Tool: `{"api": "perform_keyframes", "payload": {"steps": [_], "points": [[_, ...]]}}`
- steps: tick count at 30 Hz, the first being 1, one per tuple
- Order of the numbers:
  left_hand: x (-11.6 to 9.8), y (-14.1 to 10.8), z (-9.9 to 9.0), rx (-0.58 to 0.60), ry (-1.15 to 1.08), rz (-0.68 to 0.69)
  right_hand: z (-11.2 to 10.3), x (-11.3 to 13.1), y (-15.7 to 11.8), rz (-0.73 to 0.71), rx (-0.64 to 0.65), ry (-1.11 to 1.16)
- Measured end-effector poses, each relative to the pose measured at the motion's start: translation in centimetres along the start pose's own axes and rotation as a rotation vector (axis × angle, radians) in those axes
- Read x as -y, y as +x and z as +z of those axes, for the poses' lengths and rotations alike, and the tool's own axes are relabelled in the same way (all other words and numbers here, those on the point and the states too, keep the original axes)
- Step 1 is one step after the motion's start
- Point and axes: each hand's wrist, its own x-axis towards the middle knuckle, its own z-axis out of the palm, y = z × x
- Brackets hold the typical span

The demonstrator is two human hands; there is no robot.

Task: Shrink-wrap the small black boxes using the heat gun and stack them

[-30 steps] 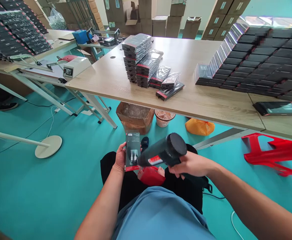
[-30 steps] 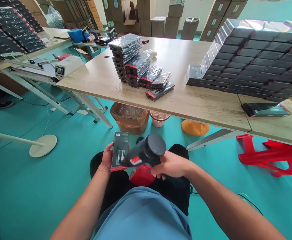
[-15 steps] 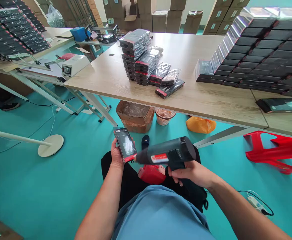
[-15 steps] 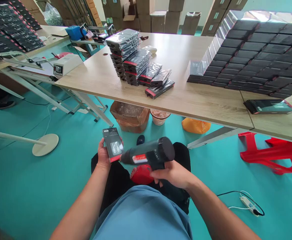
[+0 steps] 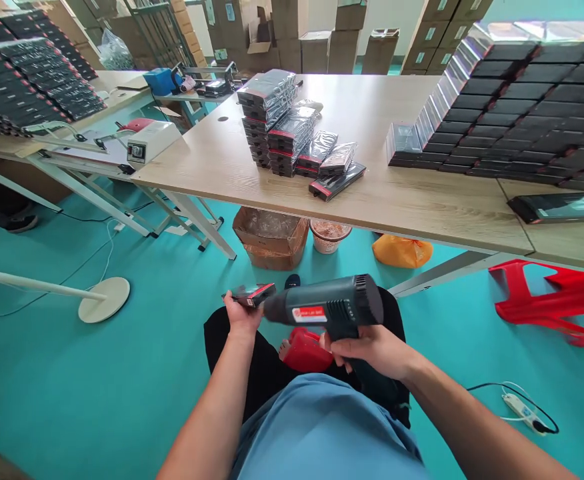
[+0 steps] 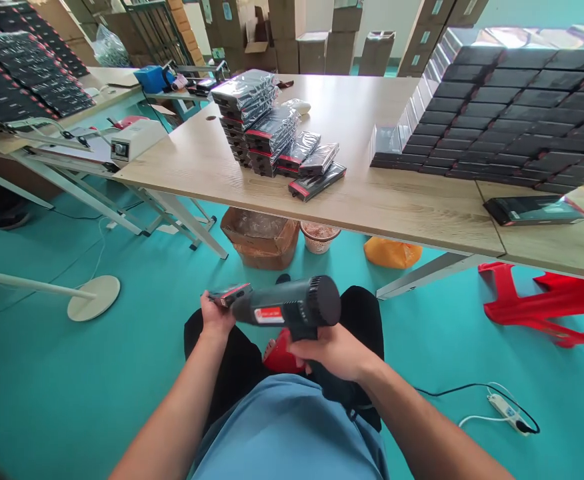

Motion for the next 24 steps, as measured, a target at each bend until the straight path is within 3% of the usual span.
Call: {"api": "perform_keyframes", "payload": {"steps": [2, 6, 8, 12, 17, 19, 24], "points": [[0.2, -0.1, 0.1, -0.035, 0.011, 0.037, 0.4, 0.2, -0.1, -0.007, 0.033, -0.009], [0.2, -0.6, 0.7, -0.050, -0.067, 0.050, -0.2, 0.0, 0.3, -0.067, -0.181, 0.123], [0.1, -1.0, 1.0, -0.068, -0.091, 0.042, -1.2, 0.0, 0.2, -0.045, -0.230, 0.208], [0.0, -1.4, 1.4, -0.068, -0.119, 0.056, -2.4, 0.0, -0.3, 0.020, -0.225, 0.318], [0.3, -1.3, 1.5, -0.040, -0.106, 0.051, -1.9, 0.1, 0.0, 0.012, -0.240, 0.387], [0.2, -1.4, 1.1, -0.001, -0.083, 0.050, -2.0, 0.1, 0.2, 0.015, -0.245, 0.386], [-1.1, -1.4, -0.4, 0.237, 0.038, -0.017, -3.6, 0.0, -0.5, 0.032, -0.218, 0.332]]}}
